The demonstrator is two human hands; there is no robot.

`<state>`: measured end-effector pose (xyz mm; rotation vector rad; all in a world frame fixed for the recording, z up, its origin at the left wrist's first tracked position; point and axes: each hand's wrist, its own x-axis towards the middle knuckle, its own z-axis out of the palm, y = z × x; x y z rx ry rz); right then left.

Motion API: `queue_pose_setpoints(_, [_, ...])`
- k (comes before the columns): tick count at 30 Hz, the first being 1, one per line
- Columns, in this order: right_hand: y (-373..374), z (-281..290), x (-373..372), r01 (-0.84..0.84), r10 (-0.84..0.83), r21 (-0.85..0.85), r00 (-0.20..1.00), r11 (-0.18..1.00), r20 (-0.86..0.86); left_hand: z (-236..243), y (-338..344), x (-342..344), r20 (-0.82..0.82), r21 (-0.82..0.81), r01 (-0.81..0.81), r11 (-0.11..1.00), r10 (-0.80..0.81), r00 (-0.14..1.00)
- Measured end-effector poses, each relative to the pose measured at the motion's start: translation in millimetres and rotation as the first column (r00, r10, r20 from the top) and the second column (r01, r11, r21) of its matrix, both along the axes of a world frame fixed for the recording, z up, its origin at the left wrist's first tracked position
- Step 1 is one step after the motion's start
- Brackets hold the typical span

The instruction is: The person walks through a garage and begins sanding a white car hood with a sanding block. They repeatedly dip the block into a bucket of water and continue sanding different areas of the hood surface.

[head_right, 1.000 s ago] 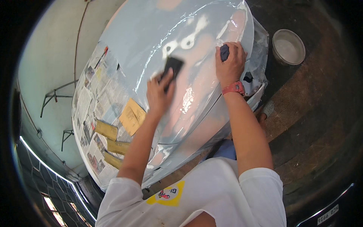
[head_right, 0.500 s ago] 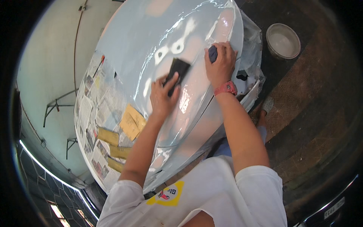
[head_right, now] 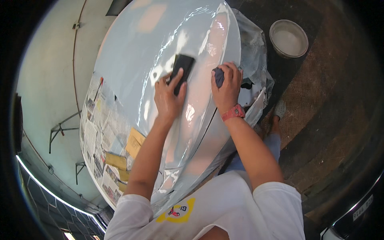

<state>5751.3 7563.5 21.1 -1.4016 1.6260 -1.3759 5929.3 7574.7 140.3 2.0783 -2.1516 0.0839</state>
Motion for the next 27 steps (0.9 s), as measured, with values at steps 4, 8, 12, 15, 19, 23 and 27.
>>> queue_pose_setpoints(4, [4,12,9,-0.042,0.042,0.001,0.999,0.999,0.005,-16,-127,25,0.108,-0.156,-0.039,0.987,0.056,0.993])
queue_pose_setpoints(8, [5,7,9,-0.027,0.027,0.0,1.0,1.0,0.001,-20,-136,4,0.073,-0.075,-0.038,0.996,0.044,0.996])
queue_pose_setpoints(12, [-7,0,-2,-0.007,0.007,0.002,1.0,1.0,-0.006,-16,-53,-34,0.011,-0.012,0.043,0.999,-0.043,0.999])
queue_pose_setpoints(15, [-6,3,-1,-0.016,0.016,0.003,1.0,1.0,0.003,-18,-81,-23,0.021,-0.024,0.101,0.995,-0.101,0.995])
queue_pose_setpoints(19, [1,11,4,-0.06,0.06,-0.015,0.997,0.998,0.044,-37,-201,-2,0.16,-0.129,-0.021,0.991,0.042,0.986])
queue_pose_setpoints(23, [6,7,3,-0.058,0.058,-0.006,0.997,0.998,0.049,-47,-202,-21,0.136,-0.114,-0.02,0.993,0.036,0.99])
queue_pose_setpoints(27, [-7,-2,-7,-0.033,0.033,0.006,0.999,0.999,0.024,-32,-109,-60,0.027,0.099,0.008,0.995,-0.011,1.0])
